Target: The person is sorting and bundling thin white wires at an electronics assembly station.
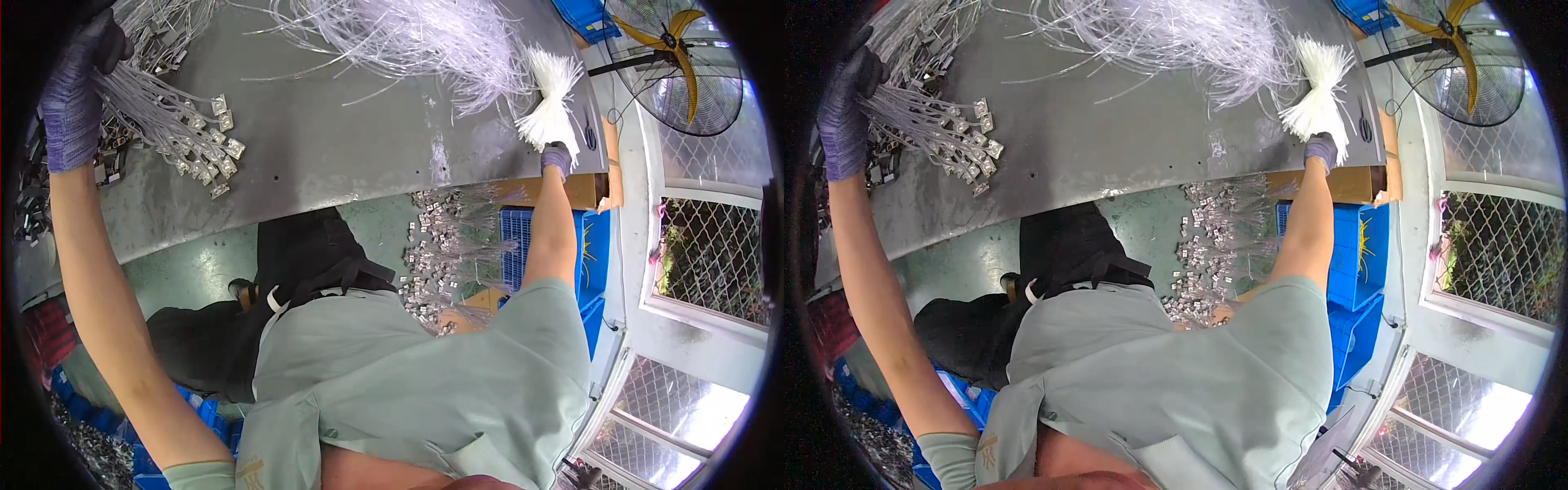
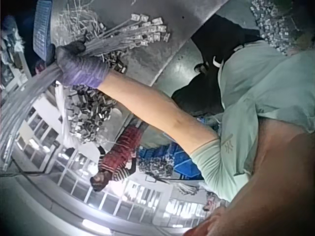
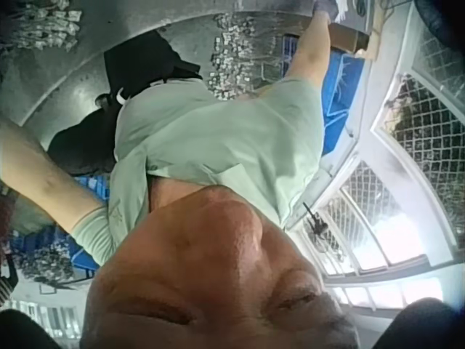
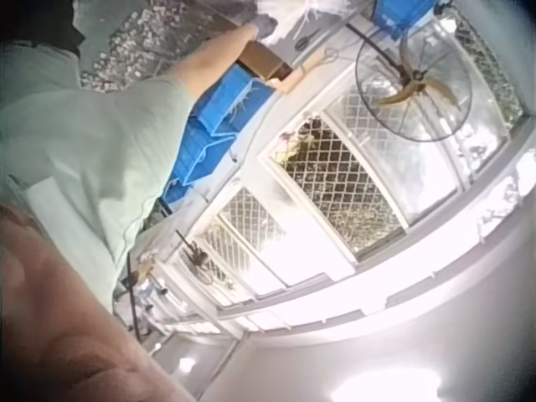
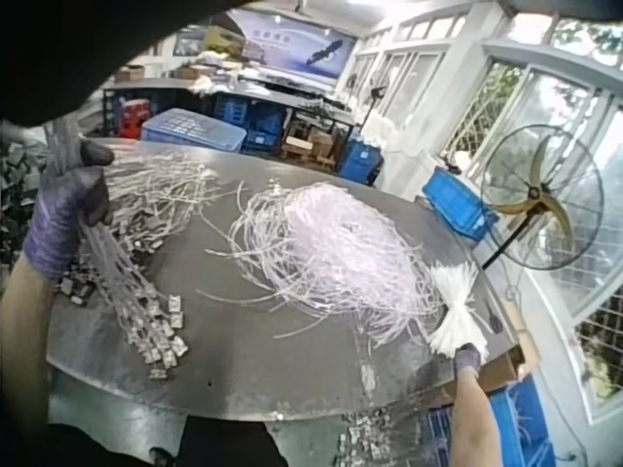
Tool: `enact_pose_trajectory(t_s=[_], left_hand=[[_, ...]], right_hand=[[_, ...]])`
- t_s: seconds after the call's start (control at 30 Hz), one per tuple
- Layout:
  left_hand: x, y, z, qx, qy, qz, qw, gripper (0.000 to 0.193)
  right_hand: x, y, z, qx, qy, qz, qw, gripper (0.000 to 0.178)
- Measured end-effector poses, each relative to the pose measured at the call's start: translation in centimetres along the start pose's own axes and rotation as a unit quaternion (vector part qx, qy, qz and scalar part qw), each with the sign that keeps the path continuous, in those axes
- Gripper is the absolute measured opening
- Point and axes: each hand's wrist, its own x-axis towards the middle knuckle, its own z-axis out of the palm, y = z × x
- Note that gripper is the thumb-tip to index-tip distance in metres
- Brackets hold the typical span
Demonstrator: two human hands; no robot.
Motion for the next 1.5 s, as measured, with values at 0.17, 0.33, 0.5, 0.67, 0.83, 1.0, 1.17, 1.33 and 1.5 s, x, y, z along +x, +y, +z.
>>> enact_pose_trajectory(t_s=[0.17, 0.33, 0.5, 0.67, 0.83, 1.0, 1.17, 1.33, 1.5], left_hand=[[0.3, -0.5, 0.9, -0.039, -0.014, -0.021, 0.999, 0.043], [-0.7, 0.4, 0.8, -0.024, 0.016, -0.016, 0.999, 0.043], [-0.8, 2.4, 1.0, -0.067, -0.011, 0.026, 0.997, 0.038], [-0.8, 0.6, 0.9, -0.094, 0.03, -0.017, 0.995, 0.034], [-1.0, 0.7, 0.5, -0.097, 0.022, -0.053, 0.994, 0.029], [-1.1, 3.2, 1.1, -0.108, 0.023, -0.069, 0.992, 0.028], [-1.7, 4.9, 1.3, -0.117, 0.039, -0.107, 0.987, 0.027], [-2.3, 5.5, 1.1, -0.188, 0.004, -0.145, 0.971, 0.03], [-3.2, 3.2, 0.6, -0.219, -0.031, -0.17, 0.96, 0.035]], right_hand=[[5.4, 6.8, 5.3, -0.137, -0.027, -0.045, 0.989, 0.027], [1.8, 4.8, 6.9, -0.281, -0.126, -0.246, 0.919, 0.023], [-5.7, 0.5, 5.8, -0.045, -0.097, -0.228, 0.968, 0.025], [-11.0, -8.0, 1.3, 0.045, -0.262, -0.363, 0.893, 0.022], [-17.2, -24.7, -11.0, 0.261, -0.424, -0.367, 0.786, 0.029], [-20.8, -40.5, -19.7, 0.296, -0.33, -0.548, 0.709, 0.025], [-27.1, -51.1, -28.9, 0.427, -0.327, -0.601, 0.591, 0.024], [-29.2, -53.0, -32.5, 0.313, -0.209, -0.743, 0.554, 0.023], [-27.9, -51.1, -31.4, 0.223, -0.301, -0.715, 0.59, 0.025]])
